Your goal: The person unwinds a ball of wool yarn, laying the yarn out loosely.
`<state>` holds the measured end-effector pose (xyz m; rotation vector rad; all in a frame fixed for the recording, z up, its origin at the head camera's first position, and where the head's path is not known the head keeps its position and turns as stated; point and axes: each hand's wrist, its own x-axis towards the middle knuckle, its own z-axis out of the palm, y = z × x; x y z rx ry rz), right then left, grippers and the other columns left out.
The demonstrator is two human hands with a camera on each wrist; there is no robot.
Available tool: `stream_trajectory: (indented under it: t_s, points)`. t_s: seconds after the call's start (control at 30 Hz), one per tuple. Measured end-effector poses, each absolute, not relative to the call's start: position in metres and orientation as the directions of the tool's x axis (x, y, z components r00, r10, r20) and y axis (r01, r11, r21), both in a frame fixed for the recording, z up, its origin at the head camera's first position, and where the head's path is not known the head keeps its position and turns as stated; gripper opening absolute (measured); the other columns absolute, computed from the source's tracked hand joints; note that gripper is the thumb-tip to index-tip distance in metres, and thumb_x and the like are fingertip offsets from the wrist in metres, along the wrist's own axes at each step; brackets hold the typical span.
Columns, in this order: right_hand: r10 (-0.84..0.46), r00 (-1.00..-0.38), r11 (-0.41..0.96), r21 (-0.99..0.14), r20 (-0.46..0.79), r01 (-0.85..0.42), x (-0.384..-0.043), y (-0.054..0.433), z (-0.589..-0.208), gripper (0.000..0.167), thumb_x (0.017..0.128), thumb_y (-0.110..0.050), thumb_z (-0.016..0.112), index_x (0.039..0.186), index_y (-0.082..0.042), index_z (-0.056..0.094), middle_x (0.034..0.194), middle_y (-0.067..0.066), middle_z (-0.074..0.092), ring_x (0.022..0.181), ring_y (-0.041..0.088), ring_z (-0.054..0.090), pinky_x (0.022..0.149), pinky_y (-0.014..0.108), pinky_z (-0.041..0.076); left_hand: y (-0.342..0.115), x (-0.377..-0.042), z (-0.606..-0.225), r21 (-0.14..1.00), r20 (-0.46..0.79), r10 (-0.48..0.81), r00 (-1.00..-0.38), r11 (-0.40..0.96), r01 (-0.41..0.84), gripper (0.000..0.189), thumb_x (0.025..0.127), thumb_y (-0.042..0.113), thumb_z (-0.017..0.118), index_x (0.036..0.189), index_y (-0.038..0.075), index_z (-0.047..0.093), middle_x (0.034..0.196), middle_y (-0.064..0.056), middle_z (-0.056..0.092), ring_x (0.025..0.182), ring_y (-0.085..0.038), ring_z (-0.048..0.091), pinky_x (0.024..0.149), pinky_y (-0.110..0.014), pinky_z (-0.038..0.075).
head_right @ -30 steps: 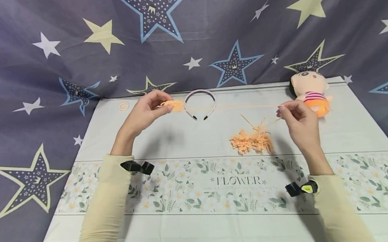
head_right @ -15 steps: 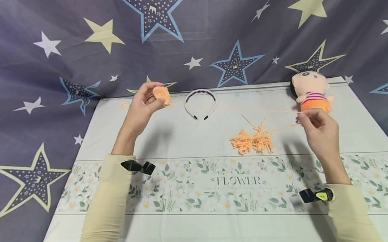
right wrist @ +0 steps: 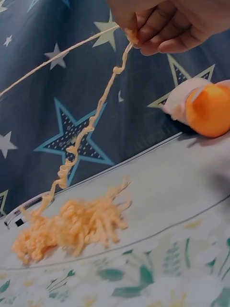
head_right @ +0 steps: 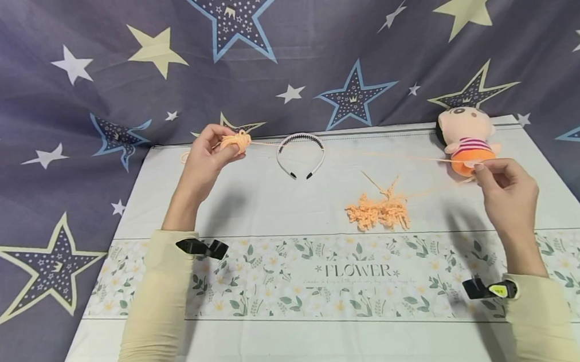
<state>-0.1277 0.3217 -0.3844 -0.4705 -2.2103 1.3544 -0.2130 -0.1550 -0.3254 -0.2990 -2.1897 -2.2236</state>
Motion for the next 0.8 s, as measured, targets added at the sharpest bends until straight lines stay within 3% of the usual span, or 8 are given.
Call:
stream_trajectory:
  t_s: [0.13,0.23,0.4,0.5,0.6,0.7,0.8]
  points:
    - [0.567,-0.782,0.449,-0.893,0.257,0.031,-0.127,0.332,-0.383,0.005,0.094,-0.018,0.061,0.094,-0.019,0.066,0.081,-0.022,0.058,0.073,-0.007,0.056,0.065,0.003,0.044,-0.16,-0.215,-0.327,0.99,0.139,0.112,-0.984,-0.009,0.138,0.02,0.089,-0.007,0.055,0.106,0.003,0.053,0.108,-0.007,0.053,0.091,-0.015,0.062,0.079,-0.025,0.058]
    - [0.595,-0.76,0.43,-0.903,0.263,0.023,-0.125,0.339,-0.383,0.01,0.095,-0.018,0.06,0.092,-0.027,0.063,0.085,-0.021,0.058,0.077,-0.008,0.057,0.071,0.004,0.045,-0.164,-0.215,-0.328,0.991,0.136,0.091,-0.987,-0.017,0.135,0.019,0.089,-0.007,0.056,0.105,0.003,0.053,0.107,-0.006,0.053,0.09,-0.013,0.061,0.078,-0.023,0.058]
    - [0.636,-0.739,0.422,-0.902,0.223,0.091,-0.121,0.349,-0.385,0.009,0.096,-0.021,0.057,0.099,-0.024,0.065,0.088,-0.022,0.056,0.078,-0.009,0.055,0.074,0.006,0.043,-0.169,-0.216,-0.327,0.991,0.131,0.043,-0.99,-0.016,0.131,0.018,0.089,-0.005,0.058,0.103,0.005,0.053,0.106,-0.006,0.056,0.09,-0.013,0.06,0.076,-0.02,0.057]
    - [0.609,-0.777,0.452,-0.875,0.161,0.173,-0.119,0.352,-0.387,0.009,0.097,-0.023,0.055,0.096,-0.028,0.062,0.084,-0.026,0.054,0.077,-0.01,0.052,0.07,0.007,0.041,-0.17,-0.216,-0.327,0.991,0.135,0.049,-0.99,-0.03,0.134,0.017,0.09,-0.003,0.059,0.102,0.006,0.052,0.104,-0.006,0.057,0.09,-0.013,0.06,0.076,-0.02,0.057]
    - [0.492,-0.864,0.547,-0.81,0.108,0.211,-0.117,0.352,-0.389,0.007,0.096,-0.026,0.055,0.094,-0.026,0.062,0.076,-0.031,0.053,0.072,-0.009,0.051,0.062,0.008,0.039,-0.168,-0.214,-0.325,0.989,0.141,0.086,-0.986,-0.05,0.137,0.017,0.09,-0.003,0.06,0.102,0.006,0.052,0.102,-0.005,0.057,0.089,-0.013,0.061,0.075,-0.021,0.057]
    - [0.325,-0.941,0.643,-0.752,0.098,0.143,-0.115,0.35,-0.393,0.018,0.095,-0.028,0.058,0.099,-0.012,0.064,0.071,-0.035,0.053,0.068,-0.008,0.05,0.056,0.012,0.039,-0.164,-0.213,-0.322,0.989,0.144,0.122,-0.982,-0.052,0.138,0.018,0.09,-0.004,0.06,0.102,0.006,0.052,0.1,-0.005,0.058,0.087,-0.012,0.061,0.075,-0.021,0.057]
    - [0.187,-0.977,0.705,-0.707,0.102,0.061,-0.116,0.345,-0.398,0.029,0.095,-0.029,0.059,0.104,-0.003,0.064,0.073,-0.034,0.056,0.069,-0.011,0.051,0.057,0.013,0.039,-0.159,-0.212,-0.32,0.99,0.143,0.152,-0.978,-0.044,0.137,0.021,0.088,-0.006,0.061,0.102,0.007,0.052,0.099,-0.004,0.057,0.087,-0.011,0.061,0.076,-0.02,0.057]
